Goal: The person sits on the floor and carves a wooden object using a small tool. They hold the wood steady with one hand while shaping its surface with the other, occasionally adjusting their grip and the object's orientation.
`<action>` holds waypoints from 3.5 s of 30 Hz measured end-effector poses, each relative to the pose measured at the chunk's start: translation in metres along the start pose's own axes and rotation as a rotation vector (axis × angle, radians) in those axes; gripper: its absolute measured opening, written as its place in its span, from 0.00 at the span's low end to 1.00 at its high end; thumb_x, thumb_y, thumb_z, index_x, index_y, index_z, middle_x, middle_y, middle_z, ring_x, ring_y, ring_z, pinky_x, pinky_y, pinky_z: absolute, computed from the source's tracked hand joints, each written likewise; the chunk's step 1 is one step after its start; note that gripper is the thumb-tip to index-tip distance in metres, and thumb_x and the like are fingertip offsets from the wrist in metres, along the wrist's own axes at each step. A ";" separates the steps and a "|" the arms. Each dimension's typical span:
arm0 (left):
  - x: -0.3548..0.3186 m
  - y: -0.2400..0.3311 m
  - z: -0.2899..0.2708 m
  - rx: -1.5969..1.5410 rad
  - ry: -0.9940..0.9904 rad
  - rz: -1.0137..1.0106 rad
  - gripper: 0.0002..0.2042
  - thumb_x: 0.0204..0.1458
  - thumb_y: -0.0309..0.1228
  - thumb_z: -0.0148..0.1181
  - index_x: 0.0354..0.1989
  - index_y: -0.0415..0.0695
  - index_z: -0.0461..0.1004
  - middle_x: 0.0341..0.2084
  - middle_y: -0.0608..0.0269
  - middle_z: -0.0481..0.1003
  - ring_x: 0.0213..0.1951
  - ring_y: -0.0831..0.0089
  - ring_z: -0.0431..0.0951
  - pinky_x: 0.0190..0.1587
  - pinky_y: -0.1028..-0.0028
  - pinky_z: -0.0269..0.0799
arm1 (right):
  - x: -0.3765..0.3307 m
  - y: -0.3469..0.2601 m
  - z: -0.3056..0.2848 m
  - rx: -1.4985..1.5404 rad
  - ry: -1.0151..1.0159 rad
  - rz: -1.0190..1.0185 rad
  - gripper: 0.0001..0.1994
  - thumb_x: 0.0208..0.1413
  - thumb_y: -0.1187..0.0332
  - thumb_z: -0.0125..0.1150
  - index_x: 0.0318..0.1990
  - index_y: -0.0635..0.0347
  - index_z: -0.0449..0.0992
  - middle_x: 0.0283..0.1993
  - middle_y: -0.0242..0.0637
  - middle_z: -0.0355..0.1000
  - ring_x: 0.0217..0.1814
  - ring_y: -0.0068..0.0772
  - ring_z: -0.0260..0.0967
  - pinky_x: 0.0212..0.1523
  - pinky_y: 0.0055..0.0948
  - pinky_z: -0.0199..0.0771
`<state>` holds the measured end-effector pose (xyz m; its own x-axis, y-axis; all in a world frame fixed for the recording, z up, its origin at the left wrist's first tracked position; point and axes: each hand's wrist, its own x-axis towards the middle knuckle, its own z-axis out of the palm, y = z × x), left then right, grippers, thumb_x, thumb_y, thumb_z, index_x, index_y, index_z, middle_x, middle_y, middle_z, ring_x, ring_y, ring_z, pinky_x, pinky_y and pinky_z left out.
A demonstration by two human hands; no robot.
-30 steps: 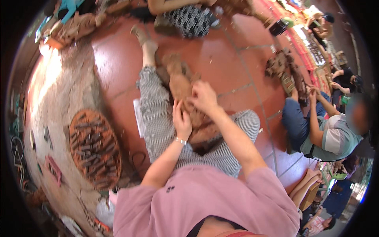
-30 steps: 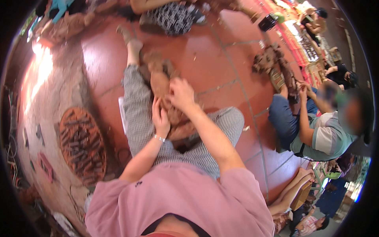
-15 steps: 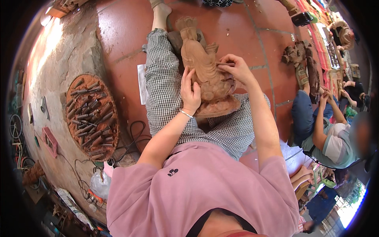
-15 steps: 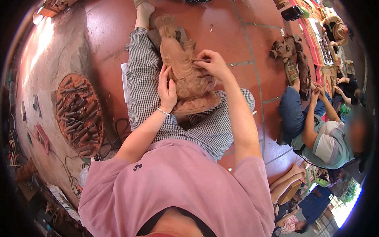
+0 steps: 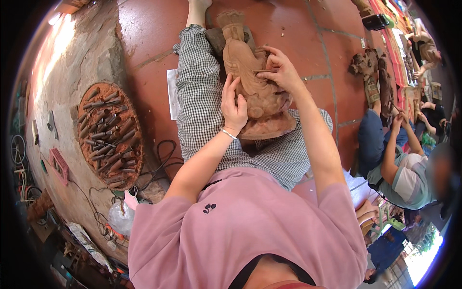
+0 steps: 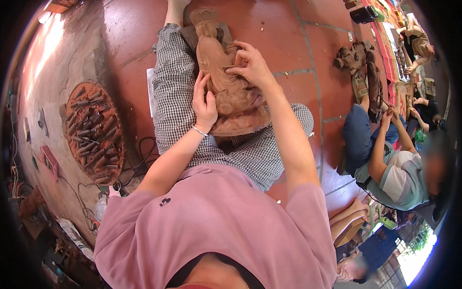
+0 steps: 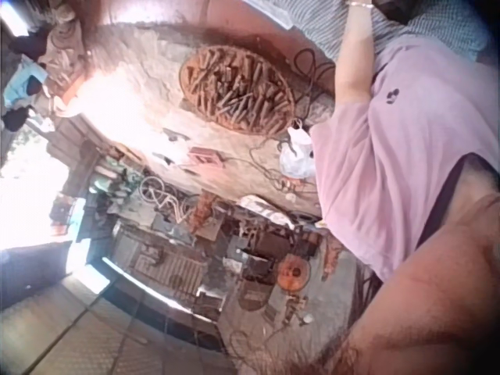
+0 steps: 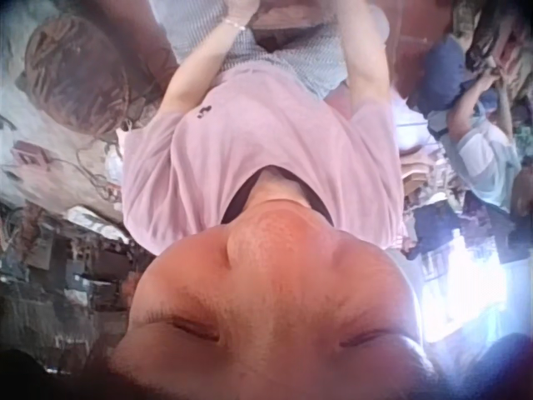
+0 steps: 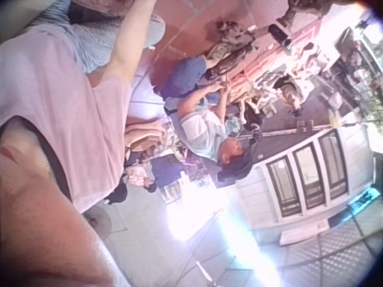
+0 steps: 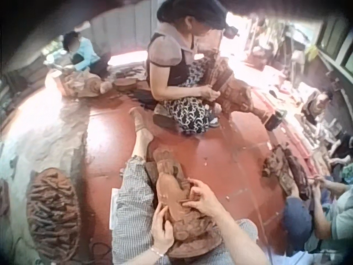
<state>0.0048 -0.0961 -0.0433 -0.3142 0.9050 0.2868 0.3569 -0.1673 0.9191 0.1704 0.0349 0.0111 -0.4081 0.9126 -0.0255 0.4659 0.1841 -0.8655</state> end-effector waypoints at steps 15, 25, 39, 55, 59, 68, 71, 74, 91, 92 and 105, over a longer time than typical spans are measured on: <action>0.002 0.000 -0.001 0.000 -0.018 -0.007 0.23 0.57 0.30 0.47 0.61 0.37 0.69 0.66 0.39 0.63 0.65 0.44 0.66 0.66 0.58 0.63 | -0.005 -0.020 0.012 -0.162 0.000 0.110 0.16 0.49 0.60 0.73 0.34 0.61 0.73 0.38 0.34 0.76 0.41 0.43 0.76 0.42 0.39 0.75; -0.001 -0.006 -0.001 -0.003 -0.012 -0.011 0.23 0.57 0.30 0.48 0.61 0.37 0.69 0.65 0.39 0.64 0.64 0.44 0.66 0.66 0.58 0.63 | -0.002 -0.047 0.060 -0.543 0.320 0.057 0.17 0.51 0.58 0.71 0.32 0.56 0.69 0.38 0.35 0.72 0.38 0.47 0.74 0.36 0.43 0.73; 0.000 -0.006 -0.001 -0.010 0.001 0.016 0.22 0.58 0.32 0.48 0.61 0.37 0.69 0.65 0.39 0.63 0.65 0.44 0.66 0.65 0.57 0.63 | -0.005 -0.039 0.030 -0.345 0.153 0.021 0.15 0.51 0.65 0.72 0.29 0.59 0.68 0.45 0.35 0.78 0.38 0.36 0.77 0.37 0.35 0.77; 0.052 0.067 -0.031 -0.195 -0.529 -0.110 0.22 0.48 0.33 0.72 0.51 0.38 0.77 0.45 0.53 0.80 0.46 0.60 0.82 0.51 0.66 0.77 | -0.069 -0.058 0.022 -0.308 0.204 -0.124 0.11 0.44 0.70 0.72 0.28 0.58 0.73 0.30 0.35 0.72 0.38 0.42 0.72 0.38 0.39 0.73; 0.068 0.065 -0.044 0.086 -0.668 -0.023 0.12 0.54 0.28 0.67 0.46 0.39 0.81 0.35 0.56 0.83 0.35 0.69 0.85 0.39 0.74 0.78 | -0.076 -0.068 0.015 -0.086 0.089 0.074 0.13 0.48 0.69 0.71 0.38 0.58 0.73 0.34 0.37 0.78 0.40 0.45 0.76 0.39 0.37 0.74; 0.062 0.060 -0.036 -0.131 -0.678 -0.059 0.09 0.53 0.29 0.65 0.40 0.39 0.82 0.30 0.53 0.81 0.30 0.60 0.82 0.34 0.69 0.76 | -0.083 -0.065 0.006 0.175 0.007 0.138 0.13 0.59 0.69 0.64 0.49 0.59 0.69 0.34 0.39 0.81 0.38 0.39 0.79 0.41 0.34 0.74; 0.067 0.056 -0.034 -0.053 -0.666 0.010 0.09 0.52 0.28 0.66 0.41 0.40 0.82 0.30 0.54 0.81 0.29 0.59 0.81 0.33 0.69 0.76 | -0.081 -0.050 0.013 0.331 0.072 0.136 0.11 0.60 0.69 0.63 0.47 0.61 0.71 0.33 0.39 0.80 0.36 0.38 0.78 0.40 0.31 0.74; 0.078 0.058 -0.026 0.109 -0.482 0.132 0.08 0.49 0.29 0.68 0.37 0.41 0.82 0.30 0.57 0.80 0.32 0.60 0.81 0.36 0.69 0.76 | -0.076 -0.042 0.019 0.277 0.443 0.202 0.10 0.60 0.67 0.63 0.45 0.60 0.73 0.36 0.39 0.79 0.40 0.39 0.77 0.42 0.33 0.73; 0.098 0.017 0.024 0.504 -0.376 0.340 0.07 0.48 0.25 0.66 0.35 0.46 0.75 0.40 0.65 0.80 0.60 0.62 0.73 0.69 0.42 0.50 | -0.050 -0.015 0.044 -0.135 0.571 0.301 0.16 0.59 0.53 0.62 0.42 0.55 0.75 0.36 0.40 0.78 0.43 0.46 0.77 0.42 0.45 0.76; 0.099 0.021 0.027 0.471 -0.395 0.335 0.07 0.48 0.25 0.65 0.35 0.46 0.75 0.41 0.64 0.80 0.60 0.62 0.73 0.70 0.42 0.49 | -0.051 -0.013 0.039 -0.094 0.574 0.318 0.16 0.59 0.53 0.61 0.42 0.56 0.75 0.36 0.41 0.78 0.43 0.46 0.76 0.42 0.46 0.76; 0.110 0.031 0.036 0.487 -0.488 0.277 0.06 0.48 0.25 0.64 0.31 0.44 0.72 0.45 0.64 0.79 0.57 0.63 0.74 0.73 0.40 0.38 | -0.053 -0.015 0.036 -0.140 0.615 0.254 0.14 0.60 0.55 0.59 0.37 0.57 0.75 0.36 0.40 0.77 0.42 0.48 0.75 0.42 0.45 0.75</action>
<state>0.0128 0.0127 0.0072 0.2299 0.9448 0.2334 0.7517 -0.3247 0.5740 0.1570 -0.0292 0.0072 0.2290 0.9677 0.1055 0.6022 -0.0557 -0.7964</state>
